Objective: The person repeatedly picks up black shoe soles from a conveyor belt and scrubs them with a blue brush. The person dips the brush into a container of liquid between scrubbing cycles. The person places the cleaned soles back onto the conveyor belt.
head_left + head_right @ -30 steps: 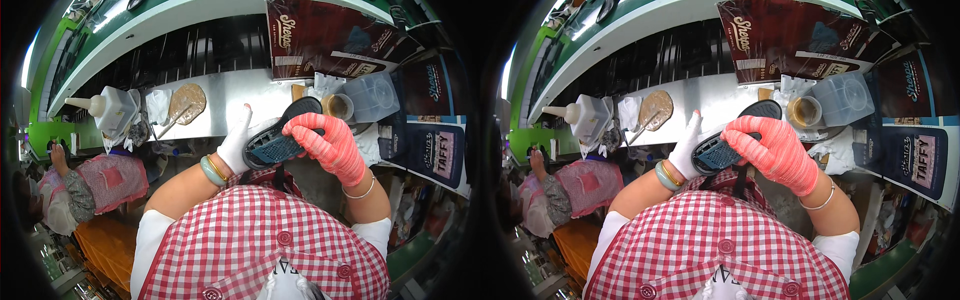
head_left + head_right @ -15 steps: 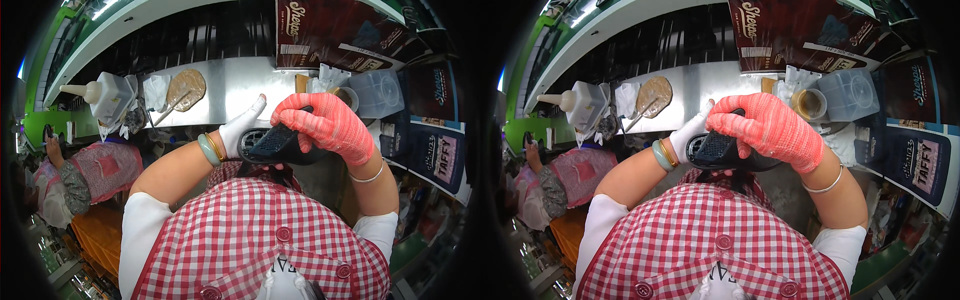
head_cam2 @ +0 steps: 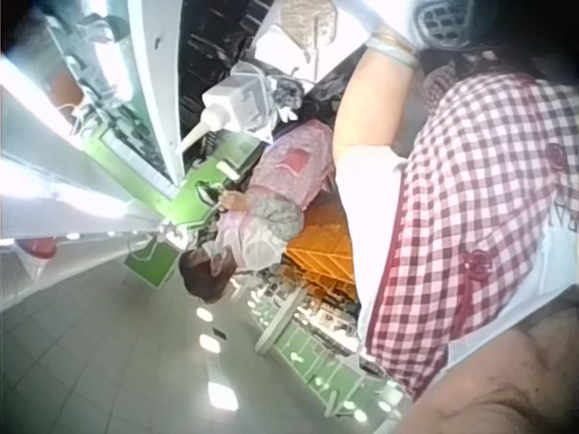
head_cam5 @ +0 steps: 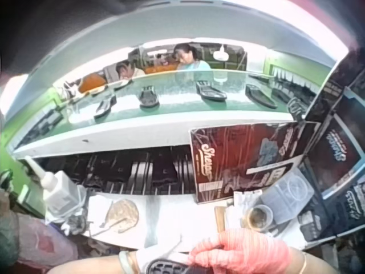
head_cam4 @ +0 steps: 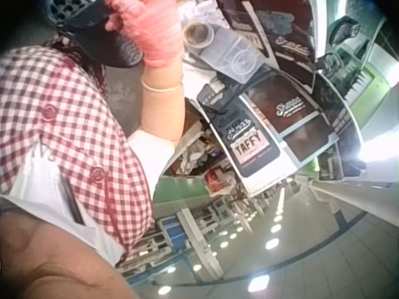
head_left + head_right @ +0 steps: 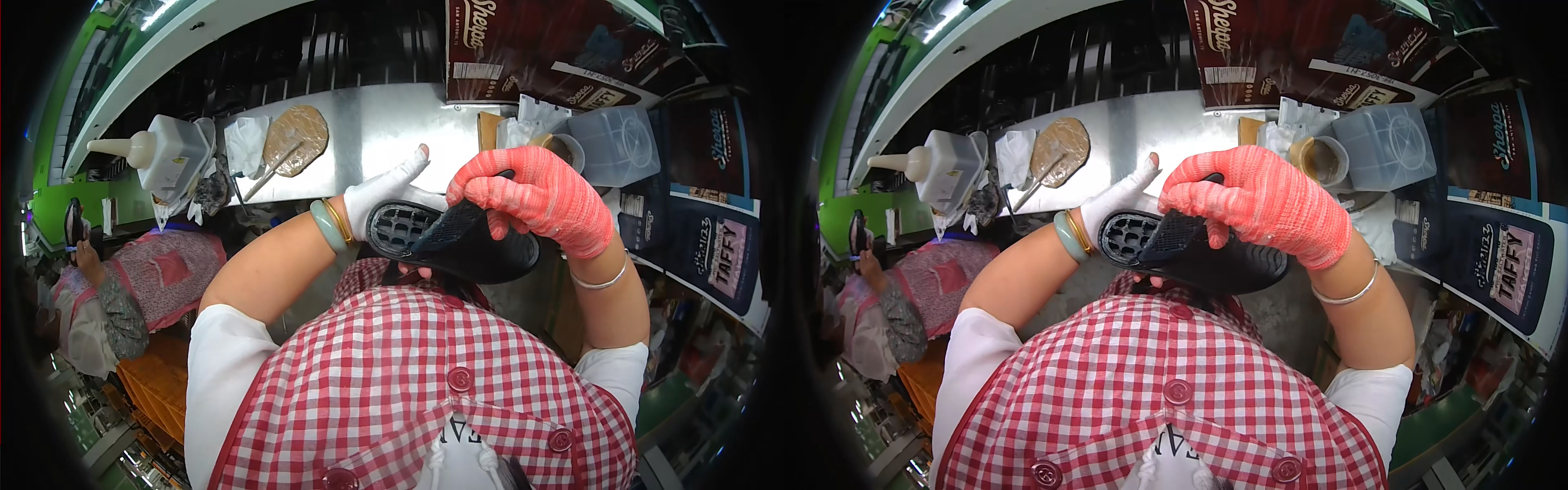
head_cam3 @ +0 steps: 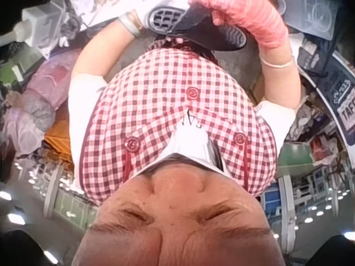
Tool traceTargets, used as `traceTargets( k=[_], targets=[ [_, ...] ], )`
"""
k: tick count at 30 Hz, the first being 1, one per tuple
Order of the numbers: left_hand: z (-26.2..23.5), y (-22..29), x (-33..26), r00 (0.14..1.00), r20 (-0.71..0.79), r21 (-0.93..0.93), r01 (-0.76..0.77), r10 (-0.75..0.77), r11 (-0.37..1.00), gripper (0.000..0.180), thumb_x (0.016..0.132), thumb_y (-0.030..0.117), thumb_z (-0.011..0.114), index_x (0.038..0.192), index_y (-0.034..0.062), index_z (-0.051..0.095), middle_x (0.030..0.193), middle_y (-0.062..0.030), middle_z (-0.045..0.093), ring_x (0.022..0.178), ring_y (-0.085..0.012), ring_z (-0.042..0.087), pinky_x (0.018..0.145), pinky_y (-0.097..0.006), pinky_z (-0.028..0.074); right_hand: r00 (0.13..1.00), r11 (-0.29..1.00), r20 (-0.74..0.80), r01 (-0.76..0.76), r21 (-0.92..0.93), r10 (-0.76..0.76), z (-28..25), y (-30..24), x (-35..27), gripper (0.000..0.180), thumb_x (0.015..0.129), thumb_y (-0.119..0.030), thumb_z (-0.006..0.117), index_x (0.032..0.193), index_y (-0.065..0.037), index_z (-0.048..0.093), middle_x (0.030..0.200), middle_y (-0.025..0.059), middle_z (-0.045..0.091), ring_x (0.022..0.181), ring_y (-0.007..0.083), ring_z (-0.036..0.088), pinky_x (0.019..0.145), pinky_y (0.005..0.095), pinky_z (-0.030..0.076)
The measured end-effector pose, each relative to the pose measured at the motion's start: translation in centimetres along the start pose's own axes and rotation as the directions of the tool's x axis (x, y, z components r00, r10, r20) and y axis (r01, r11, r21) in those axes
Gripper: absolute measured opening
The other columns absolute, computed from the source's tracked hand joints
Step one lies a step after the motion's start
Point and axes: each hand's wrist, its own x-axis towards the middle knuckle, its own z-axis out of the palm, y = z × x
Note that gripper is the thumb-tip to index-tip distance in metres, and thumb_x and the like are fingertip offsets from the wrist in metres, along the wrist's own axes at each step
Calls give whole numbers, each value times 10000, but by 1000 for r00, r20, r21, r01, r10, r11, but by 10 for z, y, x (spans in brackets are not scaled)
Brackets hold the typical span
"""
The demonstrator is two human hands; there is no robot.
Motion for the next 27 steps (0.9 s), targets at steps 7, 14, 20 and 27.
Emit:
traceTargets(
  k=[7,14,20,27],
  targets=[
    [2,5,-5,998,-47,75,46,-43,996,1090,739,846,202,1377,-29,331,1129,-259,573,691,-400,660,490,-399,564,998,999,-27,-48,22,49,-17,21,-13,247,864,-240,542,935,-46,678,745,1,595,555,59,544,494,185,385],
    [-6,9,-8,999,8,46,-32,31,998,849,885,648,298,1389,-35,294,1164,-265,553,745,-364,663,557,-385,572,992,997,-121,-9,71,18,-32,59,-28,273,873,-283,568,955,-43,668,787,-1,621,575,51,560,479,172,390],
    [-43,12,-27,737,-4,362,-629,676,688,720,832,261,629,1428,94,261,1351,-204,420,1216,-355,459,996,-572,372,684,718,-660,624,309,-311,-49,88,-38,369,919,-357,562,1044,-14,614,804,26,633,581,61,582,463,137,411],
    [-70,-63,-9,803,-438,-316,-558,403,768,671,936,580,261,1342,61,387,1276,-167,494,1203,-410,436,904,-573,419,704,730,-708,512,453,-55,-23,104,-12,279,918,-271,581,1058,-32,614,741,21,621,574,54,567,491,154,409]
  ],
)
